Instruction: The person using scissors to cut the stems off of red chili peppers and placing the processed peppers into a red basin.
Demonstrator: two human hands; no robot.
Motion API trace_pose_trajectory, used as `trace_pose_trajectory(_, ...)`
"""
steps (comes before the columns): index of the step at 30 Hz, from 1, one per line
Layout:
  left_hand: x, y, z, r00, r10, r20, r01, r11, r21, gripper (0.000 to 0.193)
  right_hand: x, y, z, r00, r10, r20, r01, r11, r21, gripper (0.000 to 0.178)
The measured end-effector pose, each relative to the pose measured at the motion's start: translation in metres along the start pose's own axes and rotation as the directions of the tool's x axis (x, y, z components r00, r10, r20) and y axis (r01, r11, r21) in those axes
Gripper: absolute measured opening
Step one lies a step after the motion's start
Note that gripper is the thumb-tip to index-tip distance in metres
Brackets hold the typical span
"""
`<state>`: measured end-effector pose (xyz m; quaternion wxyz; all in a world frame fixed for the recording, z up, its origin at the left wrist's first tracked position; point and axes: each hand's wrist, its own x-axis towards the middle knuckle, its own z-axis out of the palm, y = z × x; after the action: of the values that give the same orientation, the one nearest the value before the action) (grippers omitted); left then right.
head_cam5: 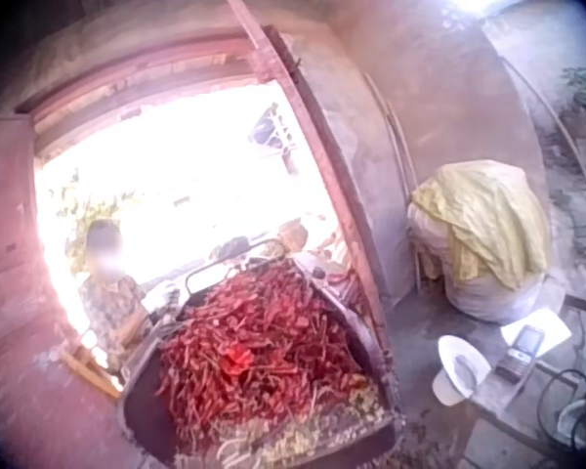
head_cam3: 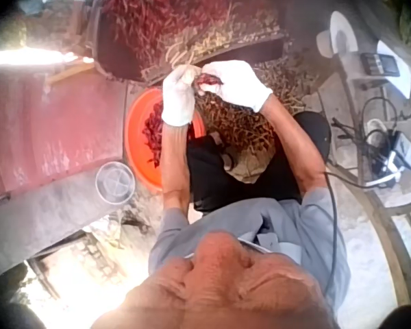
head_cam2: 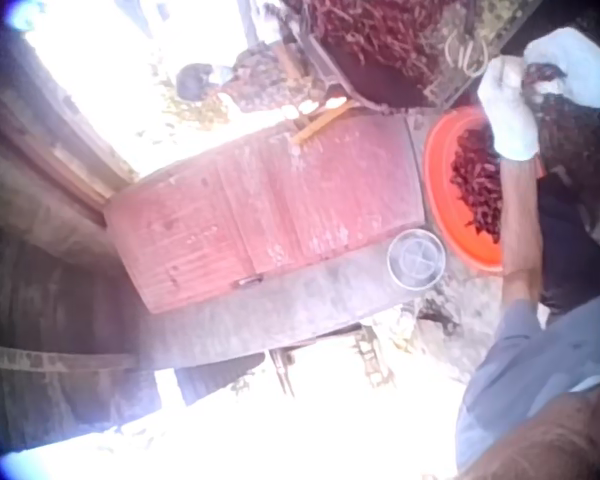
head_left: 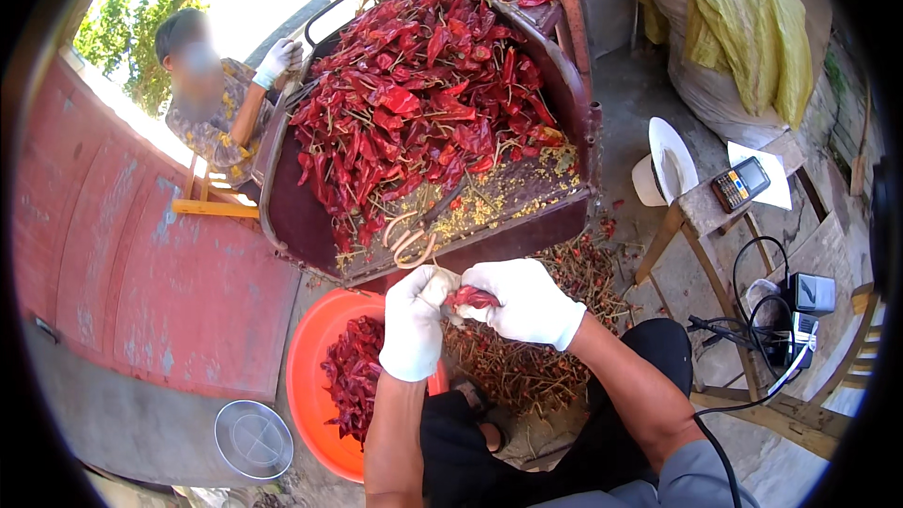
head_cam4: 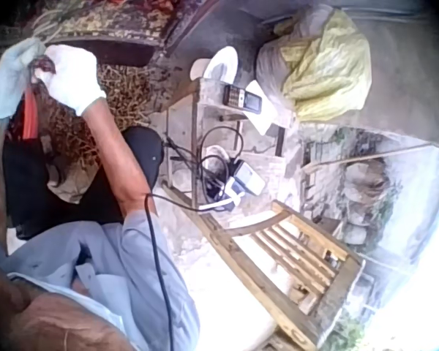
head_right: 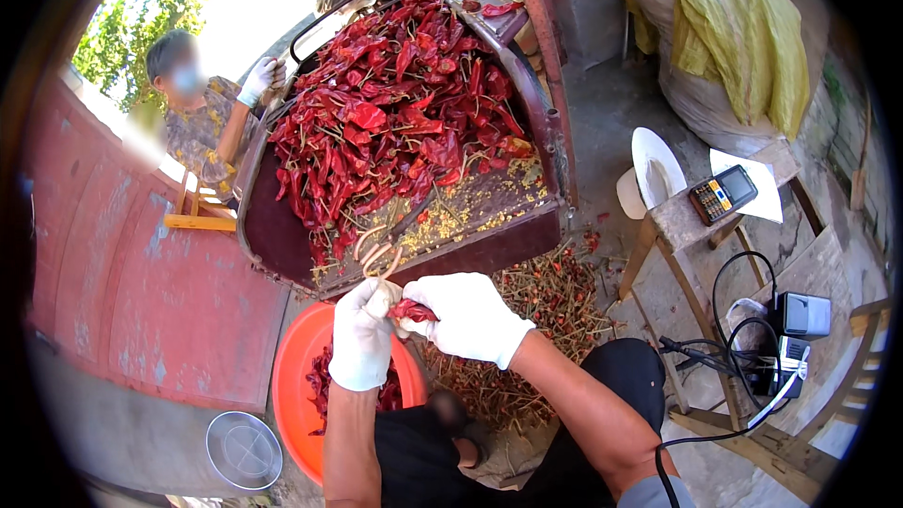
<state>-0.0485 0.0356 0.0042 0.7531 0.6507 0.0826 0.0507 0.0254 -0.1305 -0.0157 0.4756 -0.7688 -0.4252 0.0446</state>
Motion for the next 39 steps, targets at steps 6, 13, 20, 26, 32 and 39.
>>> trace_pose_trajectory(6,0.034,-0.024,-0.026,0.963,-0.077,-0.259,-0.040,0.908,-0.418,0.026,-0.004,-0.012,0.017,0.985,-0.093,-0.145,0.106,0.991,0.087,0.021)
trace_pose_trajectory(13,0.068,-0.024,-0.025,0.950,-0.007,-0.313,0.141,0.902,0.408,0.027,0.000,-0.015,0.008,0.990,0.135,0.043,-0.137,0.839,0.527,0.033)
trace_pose_trajectory(20,0.161,-0.030,-0.017,0.920,0.372,0.122,-0.301,0.474,0.828,0.038,0.002,-0.010,0.002,0.982,0.189,0.022,-0.165,0.792,0.588,0.037)
trace_pose_trajectory(26,0.239,0.010,0.018,0.904,0.405,0.138,-0.143,-0.018,0.990,0.067,0.009,-0.004,-0.010,0.953,0.296,0.060,-0.277,0.777,0.566,0.027)
trace_pose_trajectory(32,0.289,0.010,0.014,0.977,0.205,0.066,-0.024,-0.200,0.979,0.065,0.013,-0.006,-0.013,0.945,0.287,0.155,-0.326,0.813,0.482,0.053)
trace_pose_trajectory(39,0.254,-0.025,-0.001,0.915,0.381,0.130,-0.103,-0.089,0.991,0.037,0.015,-0.002,-0.020,0.943,0.293,0.159,-0.334,0.823,0.460,0.056)
